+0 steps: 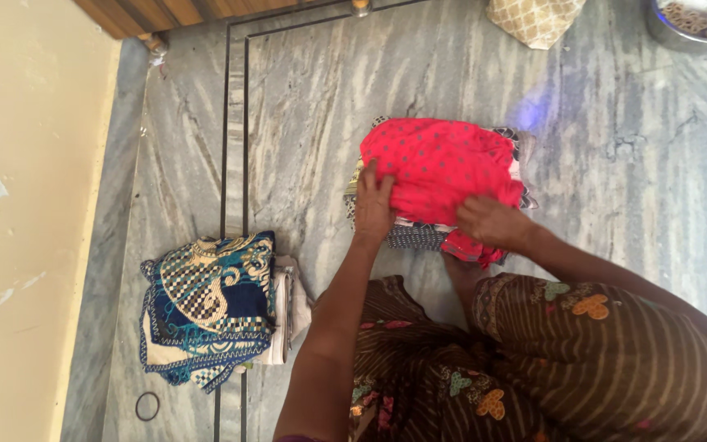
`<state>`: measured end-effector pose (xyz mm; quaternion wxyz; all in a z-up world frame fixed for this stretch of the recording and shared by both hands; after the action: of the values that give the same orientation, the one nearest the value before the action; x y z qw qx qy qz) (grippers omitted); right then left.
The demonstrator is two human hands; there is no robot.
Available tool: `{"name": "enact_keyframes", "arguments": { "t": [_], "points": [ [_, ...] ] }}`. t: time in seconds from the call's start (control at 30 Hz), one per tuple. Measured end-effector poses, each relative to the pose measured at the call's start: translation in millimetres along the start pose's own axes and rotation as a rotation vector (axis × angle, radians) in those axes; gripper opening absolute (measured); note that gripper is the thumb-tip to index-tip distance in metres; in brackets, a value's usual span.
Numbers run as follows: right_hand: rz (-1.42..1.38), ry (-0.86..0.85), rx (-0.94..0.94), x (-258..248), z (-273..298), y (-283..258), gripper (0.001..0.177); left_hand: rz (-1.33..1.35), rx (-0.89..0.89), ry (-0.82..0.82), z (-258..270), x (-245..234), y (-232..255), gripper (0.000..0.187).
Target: The person sits on the floor and folds several pieces of patterned fabric and clothing by hand. They smooth each item, fold it into a neat rectangle, and place it into a growing stack on the floor.
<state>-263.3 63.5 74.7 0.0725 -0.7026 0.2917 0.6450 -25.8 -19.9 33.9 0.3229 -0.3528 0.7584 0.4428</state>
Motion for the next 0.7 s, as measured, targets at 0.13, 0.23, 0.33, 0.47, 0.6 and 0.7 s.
{"name": "enact_keyframes", "arguments": {
  "t": [0.13,0.23,0.33,0.47,0.6,0.7],
  "points": [
    [-0.2,0.008,0.155,36,30,-21,0.065,-0.066,0.154,-0.027,26,10,-13,0.082],
    [-0.336,-0.014,0.245,53,42,-23,0.054,0.157,0.052,-0.073,49,-3,-30,0.087],
    [-0.598,-0.125,0.422,49,30,-2,0.04,0.064,-0.046,-0.087,57,-32,-75,0.086],
    [-0.908,-0.065,0.603,-4,-5,40,0.032,-0.608,-0.294,0.002,87,-104,-169,0.082],
    [-1.053,0.067,0.677,-72,-44,51,0.035,-0.624,-0.643,-0.157,153,-146,-208,0.094],
    [-1.078,0.032,0.573,-102,-61,21,0.035,-0.545,-0.598,0.006,185,-155,-203,0.095]
  ]
}}
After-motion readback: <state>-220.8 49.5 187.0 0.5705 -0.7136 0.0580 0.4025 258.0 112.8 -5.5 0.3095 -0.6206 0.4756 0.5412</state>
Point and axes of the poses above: each hand's wrist, its own z-axis away from the middle knuckle, its own x-axis out of the palm, y = z × x, the point moved 4 cm from there along -z, towards the middle knuckle, and after that the axes turned 11 degrees about y, right-handed, at the moved point
